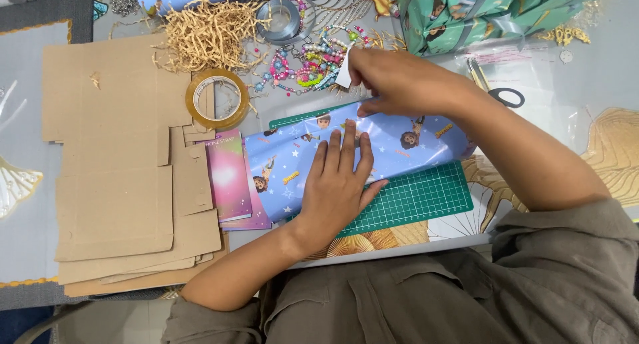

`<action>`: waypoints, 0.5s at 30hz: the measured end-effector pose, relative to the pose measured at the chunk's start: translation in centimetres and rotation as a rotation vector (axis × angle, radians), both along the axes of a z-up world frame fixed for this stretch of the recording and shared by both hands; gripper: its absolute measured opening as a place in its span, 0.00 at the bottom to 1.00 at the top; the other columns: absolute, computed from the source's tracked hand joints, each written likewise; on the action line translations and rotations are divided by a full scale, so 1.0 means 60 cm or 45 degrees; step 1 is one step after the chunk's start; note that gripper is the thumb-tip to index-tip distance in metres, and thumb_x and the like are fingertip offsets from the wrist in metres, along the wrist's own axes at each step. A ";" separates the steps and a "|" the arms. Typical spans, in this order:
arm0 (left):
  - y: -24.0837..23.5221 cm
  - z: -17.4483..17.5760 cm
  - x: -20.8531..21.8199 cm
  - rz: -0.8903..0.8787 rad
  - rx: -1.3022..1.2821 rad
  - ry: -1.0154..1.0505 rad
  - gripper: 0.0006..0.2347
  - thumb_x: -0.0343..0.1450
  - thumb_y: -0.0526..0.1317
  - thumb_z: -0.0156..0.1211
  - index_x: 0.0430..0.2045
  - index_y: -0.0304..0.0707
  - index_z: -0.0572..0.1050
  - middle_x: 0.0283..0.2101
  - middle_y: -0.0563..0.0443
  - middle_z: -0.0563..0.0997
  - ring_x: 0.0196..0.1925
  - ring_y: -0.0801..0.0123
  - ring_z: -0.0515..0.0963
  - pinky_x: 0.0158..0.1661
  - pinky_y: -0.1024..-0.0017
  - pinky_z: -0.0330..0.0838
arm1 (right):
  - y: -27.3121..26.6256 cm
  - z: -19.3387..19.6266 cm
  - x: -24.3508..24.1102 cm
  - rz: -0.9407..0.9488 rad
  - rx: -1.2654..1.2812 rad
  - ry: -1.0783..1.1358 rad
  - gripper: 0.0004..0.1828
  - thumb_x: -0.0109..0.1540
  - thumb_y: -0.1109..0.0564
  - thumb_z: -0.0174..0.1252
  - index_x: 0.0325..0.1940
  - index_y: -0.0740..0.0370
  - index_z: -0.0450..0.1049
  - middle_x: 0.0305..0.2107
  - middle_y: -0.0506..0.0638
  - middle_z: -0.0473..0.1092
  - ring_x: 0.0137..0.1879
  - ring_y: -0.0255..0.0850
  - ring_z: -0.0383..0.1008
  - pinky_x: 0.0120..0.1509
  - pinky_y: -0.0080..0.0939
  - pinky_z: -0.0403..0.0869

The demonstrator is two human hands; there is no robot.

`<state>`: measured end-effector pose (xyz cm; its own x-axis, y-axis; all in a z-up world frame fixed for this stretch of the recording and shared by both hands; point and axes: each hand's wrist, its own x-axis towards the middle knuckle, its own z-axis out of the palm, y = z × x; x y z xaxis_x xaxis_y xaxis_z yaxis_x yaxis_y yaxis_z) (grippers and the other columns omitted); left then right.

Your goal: The person wraps a small rectangular box with blue patterned wrapping paper on a green cutting mat. They fold the paper around the box, secure it with clear tape, and trim excess paper with scissors. The wrapped box is set aside on the table.

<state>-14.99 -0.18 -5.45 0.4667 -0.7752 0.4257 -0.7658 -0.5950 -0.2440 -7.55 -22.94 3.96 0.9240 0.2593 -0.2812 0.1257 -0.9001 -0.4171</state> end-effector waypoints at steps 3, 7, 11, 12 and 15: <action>0.000 0.007 0.000 0.010 0.016 0.013 0.35 0.79 0.71 0.49 0.68 0.38 0.70 0.74 0.33 0.70 0.69 0.48 0.77 0.67 0.56 0.73 | -0.008 -0.014 -0.007 -0.103 0.239 0.082 0.22 0.66 0.45 0.70 0.55 0.50 0.66 0.41 0.46 0.68 0.42 0.40 0.68 0.45 0.44 0.67; -0.007 -0.009 0.008 -0.100 -0.189 0.160 0.32 0.78 0.65 0.50 0.63 0.32 0.72 0.65 0.23 0.75 0.64 0.38 0.78 0.64 0.45 0.70 | -0.034 -0.084 0.001 -0.092 0.360 0.015 0.31 0.58 0.43 0.78 0.53 0.60 0.71 0.38 0.55 0.72 0.50 0.58 0.78 0.55 0.59 0.75; -0.006 -0.005 0.013 -0.096 -0.180 0.174 0.31 0.76 0.65 0.54 0.60 0.35 0.73 0.63 0.25 0.75 0.63 0.40 0.78 0.62 0.48 0.70 | -0.057 -0.135 0.030 -0.161 0.603 0.164 0.27 0.58 0.50 0.79 0.53 0.59 0.73 0.36 0.50 0.72 0.44 0.47 0.76 0.47 0.48 0.75; -0.007 -0.006 0.015 -0.098 -0.184 0.183 0.31 0.76 0.65 0.54 0.60 0.36 0.73 0.64 0.26 0.74 0.63 0.41 0.77 0.62 0.48 0.70 | -0.063 -0.144 0.036 -0.173 0.652 0.212 0.26 0.57 0.51 0.79 0.53 0.59 0.73 0.35 0.49 0.72 0.43 0.45 0.75 0.46 0.46 0.75; -0.003 0.003 0.017 -0.112 -0.208 0.240 0.30 0.75 0.65 0.56 0.59 0.36 0.74 0.64 0.26 0.74 0.63 0.39 0.76 0.61 0.46 0.70 | -0.061 -0.096 0.030 -0.173 0.642 0.223 0.23 0.59 0.59 0.74 0.55 0.63 0.73 0.36 0.55 0.74 0.44 0.48 0.77 0.47 0.47 0.76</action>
